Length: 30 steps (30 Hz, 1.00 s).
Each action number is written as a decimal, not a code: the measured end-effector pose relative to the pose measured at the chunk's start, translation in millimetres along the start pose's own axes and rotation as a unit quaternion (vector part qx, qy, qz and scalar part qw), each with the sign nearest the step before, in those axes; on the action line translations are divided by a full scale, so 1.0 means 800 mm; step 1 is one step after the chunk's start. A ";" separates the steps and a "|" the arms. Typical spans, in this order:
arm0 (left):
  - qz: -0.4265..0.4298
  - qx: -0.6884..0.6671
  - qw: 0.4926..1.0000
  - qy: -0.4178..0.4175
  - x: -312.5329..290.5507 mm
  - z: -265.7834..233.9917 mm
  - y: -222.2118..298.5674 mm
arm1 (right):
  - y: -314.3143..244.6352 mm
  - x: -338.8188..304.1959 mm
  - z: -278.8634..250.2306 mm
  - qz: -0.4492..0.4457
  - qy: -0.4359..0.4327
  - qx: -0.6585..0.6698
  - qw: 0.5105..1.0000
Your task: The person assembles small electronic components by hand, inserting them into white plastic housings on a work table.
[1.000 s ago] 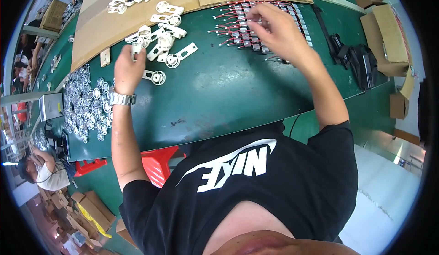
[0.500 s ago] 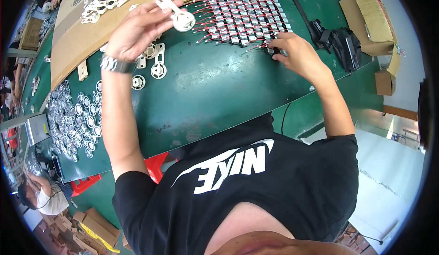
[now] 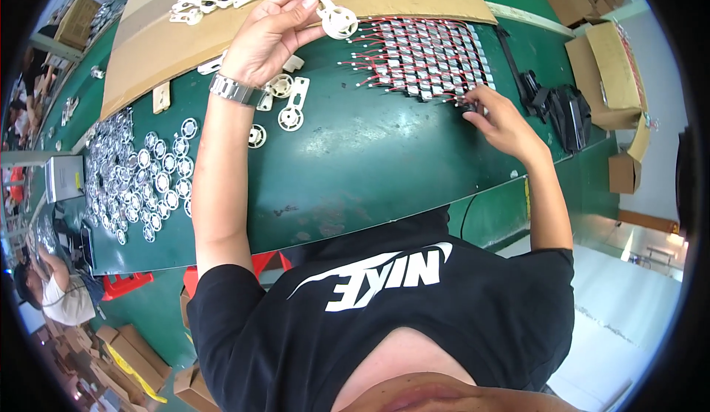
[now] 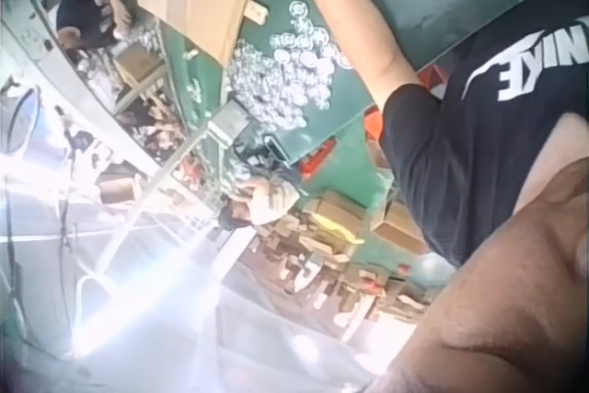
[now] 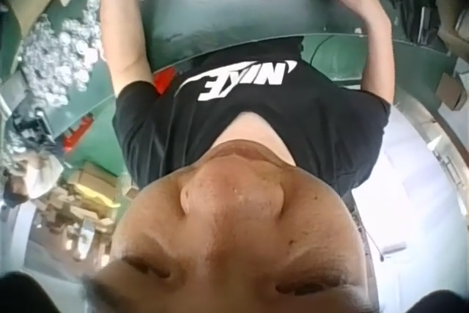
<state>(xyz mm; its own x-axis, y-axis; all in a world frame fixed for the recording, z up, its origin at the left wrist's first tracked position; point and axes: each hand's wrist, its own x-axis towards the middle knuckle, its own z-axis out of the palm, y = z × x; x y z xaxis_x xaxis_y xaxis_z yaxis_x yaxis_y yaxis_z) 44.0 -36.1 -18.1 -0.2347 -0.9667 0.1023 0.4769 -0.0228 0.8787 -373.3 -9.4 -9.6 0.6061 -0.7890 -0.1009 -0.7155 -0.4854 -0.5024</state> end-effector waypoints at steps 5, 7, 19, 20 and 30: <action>0.035 0.002 0.998 0.046 -0.002 -0.009 0.009 | -0.029 0.010 -0.029 0.116 0.031 0.072 0.990; 0.041 0.006 0.997 0.064 -0.006 -0.012 0.013 | -0.023 0.016 -0.030 0.070 0.064 0.048 0.994; 0.049 -0.058 0.989 0.125 -0.003 0.002 -0.007 | 0.012 0.033 -0.025 0.082 0.187 -0.015 0.979; 0.050 -0.060 0.988 0.136 -0.006 0.003 -0.004 | 0.009 0.042 -0.031 0.059 0.187 -0.005 0.981; 0.134 -0.043 0.980 0.137 -0.009 0.015 0.021 | -0.160 0.138 -0.022 -0.157 0.184 0.282 0.928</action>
<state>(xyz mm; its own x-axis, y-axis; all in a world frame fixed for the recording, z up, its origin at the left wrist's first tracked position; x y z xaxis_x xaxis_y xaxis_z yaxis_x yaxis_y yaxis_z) 43.7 -26.4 1.7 0.1405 -0.9726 0.1851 0.5624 0.2322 0.7936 -220.9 -41.0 59.0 0.5206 -0.7675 0.3740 -0.1649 -0.5201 -0.8380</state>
